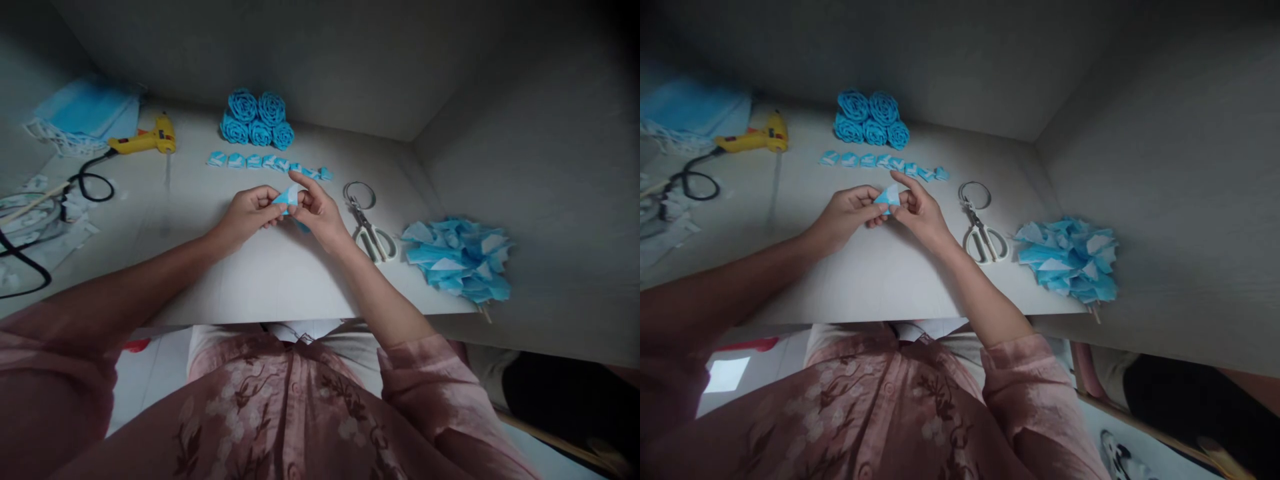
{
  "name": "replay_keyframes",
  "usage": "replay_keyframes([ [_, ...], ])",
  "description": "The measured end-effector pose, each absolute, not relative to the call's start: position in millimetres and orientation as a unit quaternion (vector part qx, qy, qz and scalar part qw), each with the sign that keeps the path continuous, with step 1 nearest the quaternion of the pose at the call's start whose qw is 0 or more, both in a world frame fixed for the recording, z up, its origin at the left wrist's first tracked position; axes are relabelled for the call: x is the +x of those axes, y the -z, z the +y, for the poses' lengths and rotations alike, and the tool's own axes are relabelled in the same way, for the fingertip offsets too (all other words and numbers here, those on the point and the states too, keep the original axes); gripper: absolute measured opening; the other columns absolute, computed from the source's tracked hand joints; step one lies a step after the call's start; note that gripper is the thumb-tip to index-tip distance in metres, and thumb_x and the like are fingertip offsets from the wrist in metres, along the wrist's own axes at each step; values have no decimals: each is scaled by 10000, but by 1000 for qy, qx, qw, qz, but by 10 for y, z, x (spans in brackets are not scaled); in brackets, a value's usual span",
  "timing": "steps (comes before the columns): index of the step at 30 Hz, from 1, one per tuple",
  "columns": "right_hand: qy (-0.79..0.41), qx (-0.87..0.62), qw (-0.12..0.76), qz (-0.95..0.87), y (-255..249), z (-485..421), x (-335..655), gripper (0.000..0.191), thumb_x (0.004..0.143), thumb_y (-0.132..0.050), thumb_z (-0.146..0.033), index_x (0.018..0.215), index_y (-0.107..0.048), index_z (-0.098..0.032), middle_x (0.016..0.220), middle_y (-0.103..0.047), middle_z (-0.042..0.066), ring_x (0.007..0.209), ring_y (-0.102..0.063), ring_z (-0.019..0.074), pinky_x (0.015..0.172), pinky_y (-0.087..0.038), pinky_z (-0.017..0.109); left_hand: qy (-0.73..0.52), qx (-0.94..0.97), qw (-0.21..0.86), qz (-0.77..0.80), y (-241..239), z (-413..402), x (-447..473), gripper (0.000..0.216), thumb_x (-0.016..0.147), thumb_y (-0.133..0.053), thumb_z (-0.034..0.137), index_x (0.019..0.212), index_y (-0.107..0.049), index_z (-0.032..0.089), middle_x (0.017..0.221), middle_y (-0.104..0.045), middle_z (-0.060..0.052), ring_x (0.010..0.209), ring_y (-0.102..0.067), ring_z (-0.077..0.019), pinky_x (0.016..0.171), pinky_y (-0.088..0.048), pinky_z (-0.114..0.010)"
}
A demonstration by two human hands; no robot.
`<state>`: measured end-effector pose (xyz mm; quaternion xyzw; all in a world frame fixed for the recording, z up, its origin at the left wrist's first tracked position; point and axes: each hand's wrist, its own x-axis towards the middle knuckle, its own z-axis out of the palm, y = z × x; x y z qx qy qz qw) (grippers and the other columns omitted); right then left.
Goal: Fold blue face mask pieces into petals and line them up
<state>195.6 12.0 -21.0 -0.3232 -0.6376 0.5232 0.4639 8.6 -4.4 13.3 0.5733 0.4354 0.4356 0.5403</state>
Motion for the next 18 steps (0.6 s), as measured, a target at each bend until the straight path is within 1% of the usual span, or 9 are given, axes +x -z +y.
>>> replay_keyframes([
  [3, -528, -318, 455, -643, 196, 111, 1963, 779, 843, -835, -598, 1506, -562, -292, 917, -665, -3, 847, -646, 170, 821, -569, 323, -433, 573, 544, 434, -140, -47, 78, 165, 767, -789, 264, 770, -651, 174, 658, -655, 11, 559, -543, -86, 543, -418, -217],
  [5, -549, -308, 440, -641, 146, 107, 2003, 731, 850, -822, -591, 1478, -595, -292, 959, -680, 10, 901, -667, 179, 861, -585, 340, -428, 572, 550, 433, -157, -48, 72, 155, 771, -772, 248, 746, -638, 174, 638, -642, 14, 549, -532, -84, 543, -415, -216],
  [8, -589, -297, 418, -625, 32, 102, 2086, 648, 860, -802, -593, 1405, -663, -270, 1055, -698, 37, 994, -679, 193, 907, -594, 365, -417, 567, 561, 436, -191, -52, 69, 140, 776, -733, 231, 716, -621, 175, 603, -620, 18, 532, -522, -82, 530, -400, -213],
  [10, -589, -305, 420, -619, -26, 99, 2119, 614, 842, -823, -593, 1335, -706, -246, 1065, -699, 41, 991, -669, 184, 900, -584, 352, -411, 563, 566, 440, -210, -57, 73, 128, 771, -717, 222, 709, -616, 175, 588, -610, 22, 518, -514, -79, 521, -390, -211],
  [12, -563, -323, 432, -626, -43, 96, 2117, 580, 815, -859, -587, 1250, -740, -222, 998, -684, 26, 921, -642, 158, 860, -562, 320, -406, 562, 567, 445, -216, -64, 80, 117, 761, -716, 222, 714, -621, 174, 589, -614, 23, 511, -509, -76, 517, -383, -210],
  [14, -526, -341, 444, -640, -22, 94, 2090, 548, 792, -880, -601, 1152, -762, -206, 882, -631, -6, 813, -587, 129, 780, -529, 289, -398, 564, 567, 450, -210, -72, 87, 118, 748, -724, 231, 723, -624, 173, 598, -622, 22, 515, -512, -75, 518, -381, -209],
  [16, -493, -353, 454, -653, 13, 91, 2059, 528, 783, -873, -644, 1050, -766, -200, 787, -562, -33, 717, -516, 108, 687, -481, 269, -386, 569, 569, 451, -197, -79, 93, 133, 736, -733, 247, 726, -622, 175, 600, -624, 22, 519, -519, -76, 517, -379, -209],
  [18, -467, -360, 462, -662, 36, 83, 2035, 526, 789, -850, -684, 969, -755, -199, 741, -533, -42, 670, -476, 101, 634, -441, 262, -374, 579, 569, 449, -186, -83, 96, 146, 733, -734, 267, 731, -617, 179, 592, -618, 26, 521, -525, -81, 516, -380, -211],
])
